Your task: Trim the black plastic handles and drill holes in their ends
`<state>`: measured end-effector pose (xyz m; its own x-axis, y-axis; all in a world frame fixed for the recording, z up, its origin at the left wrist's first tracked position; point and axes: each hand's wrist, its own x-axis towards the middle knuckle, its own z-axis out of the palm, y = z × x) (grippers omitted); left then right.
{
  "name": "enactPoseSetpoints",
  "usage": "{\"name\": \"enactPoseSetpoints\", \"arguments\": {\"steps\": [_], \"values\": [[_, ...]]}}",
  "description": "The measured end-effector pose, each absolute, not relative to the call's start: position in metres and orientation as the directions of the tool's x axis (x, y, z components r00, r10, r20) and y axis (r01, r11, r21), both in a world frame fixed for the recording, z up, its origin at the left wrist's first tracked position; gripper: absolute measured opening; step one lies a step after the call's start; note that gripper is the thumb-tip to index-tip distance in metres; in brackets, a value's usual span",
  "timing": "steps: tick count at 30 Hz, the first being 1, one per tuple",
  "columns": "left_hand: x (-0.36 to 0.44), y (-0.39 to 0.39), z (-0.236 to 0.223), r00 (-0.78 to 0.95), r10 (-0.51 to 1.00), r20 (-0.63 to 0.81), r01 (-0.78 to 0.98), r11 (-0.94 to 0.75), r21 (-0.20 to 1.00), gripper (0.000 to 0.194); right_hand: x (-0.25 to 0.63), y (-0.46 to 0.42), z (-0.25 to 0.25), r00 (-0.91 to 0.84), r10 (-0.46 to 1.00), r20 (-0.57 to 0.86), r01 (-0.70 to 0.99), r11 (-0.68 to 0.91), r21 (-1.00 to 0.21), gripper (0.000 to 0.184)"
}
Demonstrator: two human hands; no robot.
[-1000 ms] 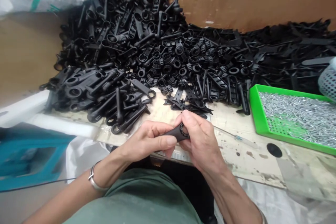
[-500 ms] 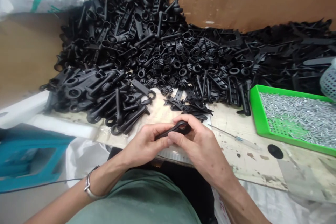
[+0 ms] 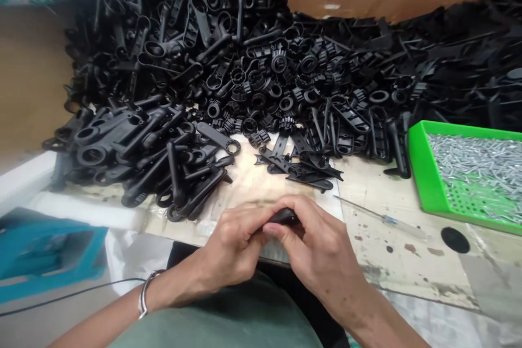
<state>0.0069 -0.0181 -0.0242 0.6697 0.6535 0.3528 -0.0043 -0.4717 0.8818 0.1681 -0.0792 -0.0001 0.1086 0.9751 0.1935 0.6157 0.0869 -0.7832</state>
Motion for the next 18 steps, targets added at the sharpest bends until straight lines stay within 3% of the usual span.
{"name": "enactPoseSetpoints", "arguments": {"steps": [4, 9, 12, 15, 18], "values": [[0.006, -0.017, -0.023, 0.675, 0.669, 0.311, 0.003, -0.424, 0.906, 0.037, 0.169, -0.076, -0.001, 0.093, 0.977, 0.191, 0.625, 0.092, -0.775, 0.007], [0.001, -0.012, -0.009, 0.742, 0.669, 0.038, -0.007, -0.049, 0.999, 0.025, 0.178, -0.074, -0.002, 0.066, 0.982, 0.176, 0.618, 0.098, -0.780, 0.026], [-0.004, -0.008, -0.005, 0.789, 0.614, 0.002, -0.069, 0.085, 0.994, 0.032, 0.183, -0.072, -0.004, 0.023, 0.988, 0.150, 0.618, 0.104, -0.779, 0.031], [-0.007, -0.002, -0.006, 0.800, 0.600, -0.017, -0.040, 0.082, 0.996, 0.032, 0.178, -0.070, -0.009, 0.076, 0.978, 0.196, 0.599, 0.112, -0.793, 0.026], [-0.006, 0.000, -0.005, 0.797, 0.604, -0.008, 0.013, -0.004, 1.000, 0.032, 0.169, -0.069, -0.011, 0.137, 0.979, 0.154, 0.561, 0.051, -0.826, 0.022]]}}
